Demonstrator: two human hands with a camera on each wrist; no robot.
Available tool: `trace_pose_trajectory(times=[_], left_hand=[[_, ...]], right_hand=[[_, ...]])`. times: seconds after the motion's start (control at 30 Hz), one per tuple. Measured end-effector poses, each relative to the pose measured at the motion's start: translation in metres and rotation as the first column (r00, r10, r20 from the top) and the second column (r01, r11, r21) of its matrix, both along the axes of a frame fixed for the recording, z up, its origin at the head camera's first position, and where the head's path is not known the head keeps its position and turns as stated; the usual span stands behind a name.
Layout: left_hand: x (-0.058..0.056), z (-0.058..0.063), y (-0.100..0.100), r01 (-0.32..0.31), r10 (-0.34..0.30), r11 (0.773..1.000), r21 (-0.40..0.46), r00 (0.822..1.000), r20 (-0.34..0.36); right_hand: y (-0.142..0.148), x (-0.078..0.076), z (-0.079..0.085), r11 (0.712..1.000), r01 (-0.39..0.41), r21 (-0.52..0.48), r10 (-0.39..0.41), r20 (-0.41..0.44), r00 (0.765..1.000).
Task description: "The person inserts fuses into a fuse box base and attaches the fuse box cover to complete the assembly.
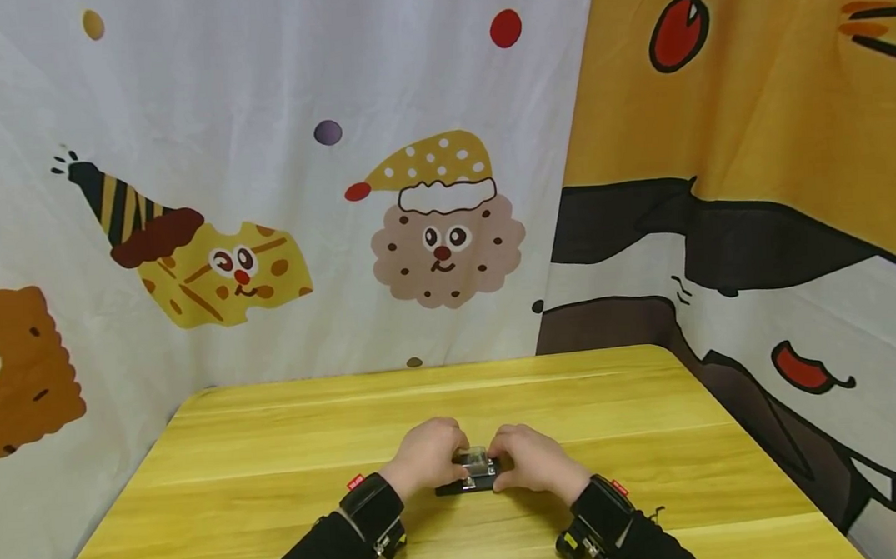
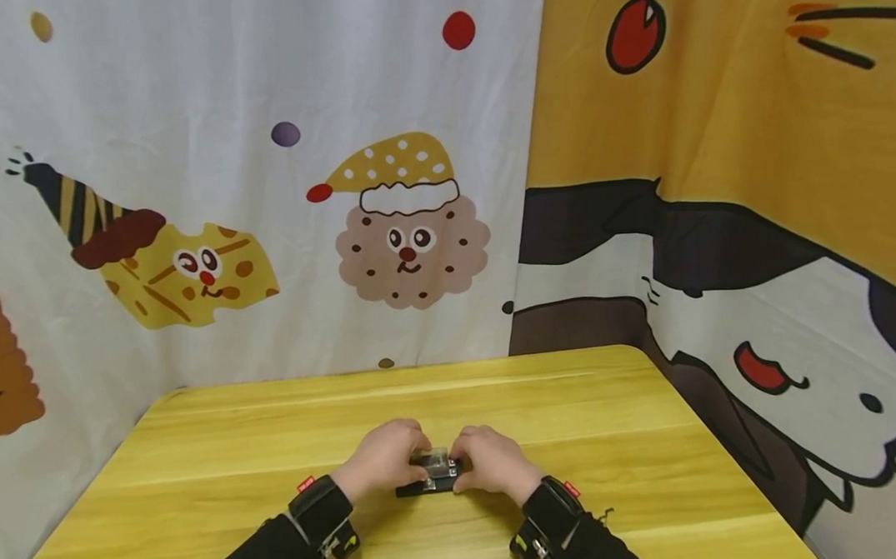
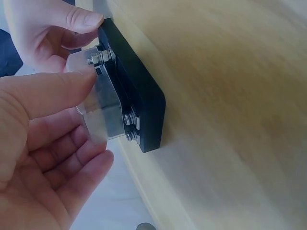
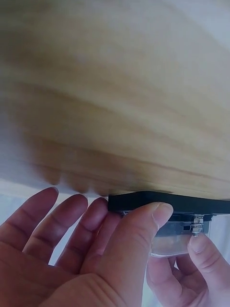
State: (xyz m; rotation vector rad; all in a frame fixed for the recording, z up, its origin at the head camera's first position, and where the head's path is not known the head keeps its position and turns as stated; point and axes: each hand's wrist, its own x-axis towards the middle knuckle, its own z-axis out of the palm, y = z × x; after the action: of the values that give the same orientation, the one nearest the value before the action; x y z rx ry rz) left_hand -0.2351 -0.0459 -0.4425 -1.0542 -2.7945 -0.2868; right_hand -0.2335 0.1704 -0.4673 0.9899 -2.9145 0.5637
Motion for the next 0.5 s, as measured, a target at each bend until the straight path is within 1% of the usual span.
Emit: trace_pose_trajectory(times=[0.17,0.3,0.43,0.5], left_hand=[[0.0001,0.0002,0.001,-0.003,0.003,1.0,-0.005,1.0,0.003],[0.0005,-0.0004,0.0009,0.003,-0.003,1.0,-0.008,1.0,-0.012],[0.0017,-0.0006,-0.0008,0.02,-0.02,1.0,0.009,0.999,-0.034],[0.0026,0.0002,-0.0026,0.019,-0.019,1.0,0.021,0.999,-0.032]], right_hand=[[0.0009,-0.0003,0.0001,1.0,0.0,0.01,0.0,-0.006,1.0],[0.0019,-0.0014,-0.0013,1.0,0.002,0.028,-0.002,-0.005,1.0],[0.0032,-0.0037,-0.0029,0.999,-0.006,0.034,0.007,-0.004,1.0],[0.0046,-0.0051,-0.0038,1.0,-0.019,0.025,0.019,-0.008,1.0]])
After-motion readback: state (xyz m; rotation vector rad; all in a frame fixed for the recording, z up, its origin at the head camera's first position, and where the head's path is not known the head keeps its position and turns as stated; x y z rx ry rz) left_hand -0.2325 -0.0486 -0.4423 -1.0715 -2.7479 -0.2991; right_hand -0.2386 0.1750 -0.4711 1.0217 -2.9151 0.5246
